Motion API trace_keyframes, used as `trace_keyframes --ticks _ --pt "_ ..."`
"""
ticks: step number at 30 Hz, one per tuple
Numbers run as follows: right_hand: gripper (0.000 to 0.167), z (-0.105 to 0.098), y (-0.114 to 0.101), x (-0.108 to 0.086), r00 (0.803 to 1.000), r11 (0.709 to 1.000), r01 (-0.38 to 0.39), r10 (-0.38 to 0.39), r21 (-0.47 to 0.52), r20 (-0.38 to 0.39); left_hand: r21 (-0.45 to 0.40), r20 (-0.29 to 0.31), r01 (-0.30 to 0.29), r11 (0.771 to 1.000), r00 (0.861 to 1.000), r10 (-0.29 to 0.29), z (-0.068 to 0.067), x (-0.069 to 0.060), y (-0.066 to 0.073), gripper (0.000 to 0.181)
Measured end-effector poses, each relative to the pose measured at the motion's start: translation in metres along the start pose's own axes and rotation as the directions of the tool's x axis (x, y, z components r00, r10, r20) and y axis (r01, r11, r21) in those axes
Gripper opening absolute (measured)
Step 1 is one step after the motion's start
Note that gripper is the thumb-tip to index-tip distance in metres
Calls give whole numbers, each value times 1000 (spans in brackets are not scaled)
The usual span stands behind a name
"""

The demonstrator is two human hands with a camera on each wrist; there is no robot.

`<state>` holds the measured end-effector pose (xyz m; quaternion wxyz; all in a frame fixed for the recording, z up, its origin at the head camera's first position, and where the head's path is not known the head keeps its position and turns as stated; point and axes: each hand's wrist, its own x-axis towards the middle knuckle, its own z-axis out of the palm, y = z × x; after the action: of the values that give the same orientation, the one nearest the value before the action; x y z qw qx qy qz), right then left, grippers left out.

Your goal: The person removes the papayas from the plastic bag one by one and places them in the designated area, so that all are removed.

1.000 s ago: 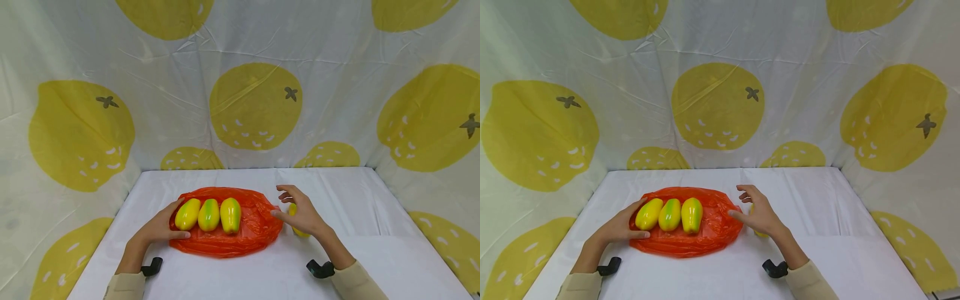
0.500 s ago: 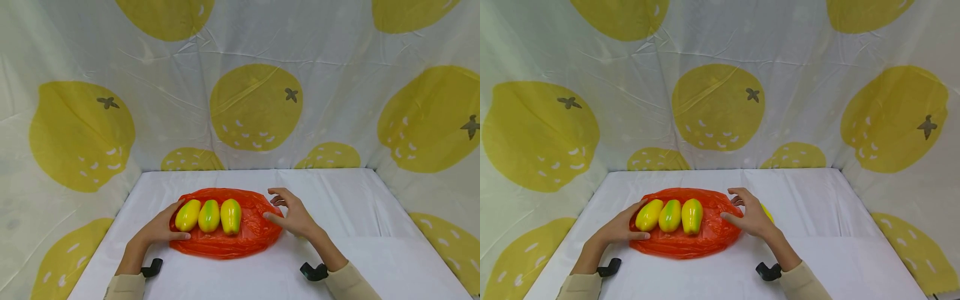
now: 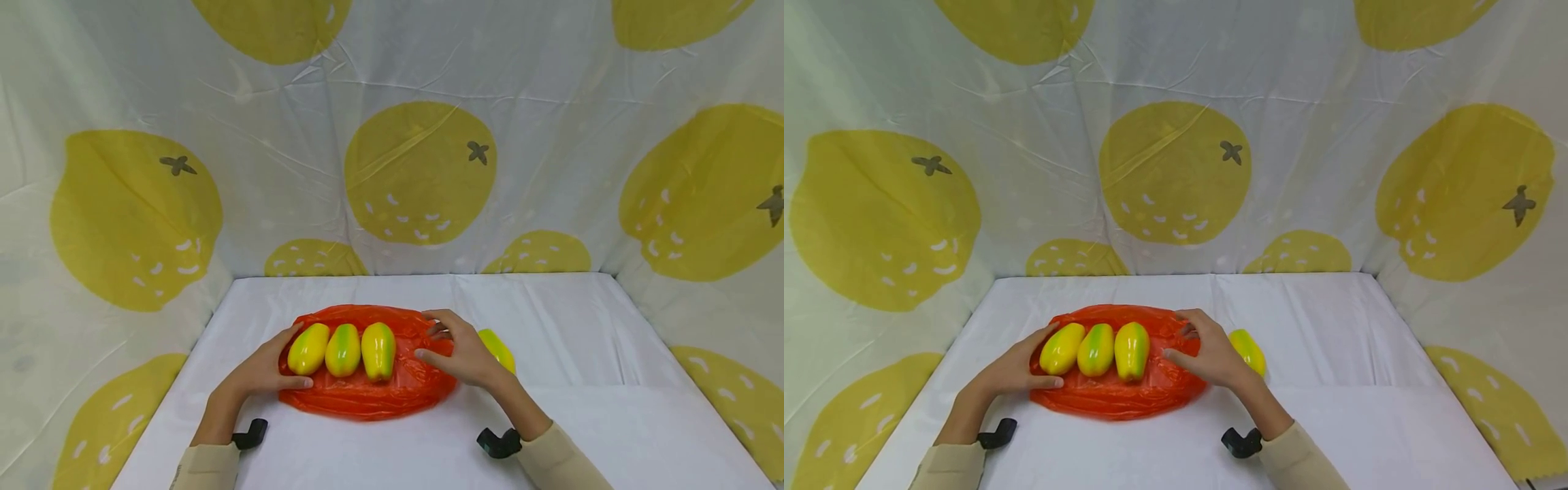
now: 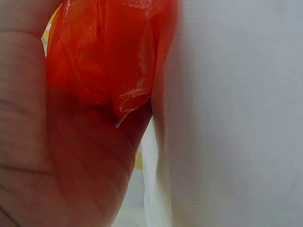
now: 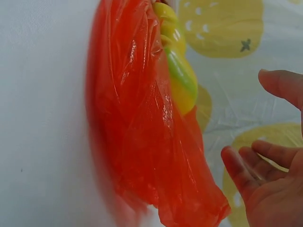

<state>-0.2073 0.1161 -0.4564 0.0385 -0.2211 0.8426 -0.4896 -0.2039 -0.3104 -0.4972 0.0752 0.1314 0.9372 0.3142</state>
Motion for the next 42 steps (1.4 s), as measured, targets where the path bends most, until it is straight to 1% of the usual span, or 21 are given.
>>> trace_keyframes --ticks 6,9,15,20,26,33,38,42 --pt "75 8 -1 4 1000 999 -6 6 -33 4 -8 -2 -17 1000 1000 17 0 1 0 119" --pt "75 12 0 6 1000 999 -14 15 -42 15 -6 -2 -13 1000 1000 13 0 2 0 120" --pt "78 21 2 11 999 1000 -17 17 -14 50 -1 -7 -10 1000 1000 10 0 0 1 121" --pt "77 29 5 15 998 1000 -21 21 -4 57 2 -9 -3 1000 1000 3 0 0 3 122" --pt "79 39 7 19 996 997 -67 69 -34 64 -3 -2 9 1000 1000 -9 1 -1 4 122" --pt "81 50 10 23 996 997 -68 70 -24 60 2 -7 -6 1000 1000 6 0 -3 5 121" --pt "85 56 8 25 992 993 -104 107 -53 62 -1 -11 -17 1000 1000 17 -1 -3 7 121" --pt "89 61 6 27 989 991 -121 124 -51 75 1 -13 -20 1000 1000 20 -1 -3 6 120"
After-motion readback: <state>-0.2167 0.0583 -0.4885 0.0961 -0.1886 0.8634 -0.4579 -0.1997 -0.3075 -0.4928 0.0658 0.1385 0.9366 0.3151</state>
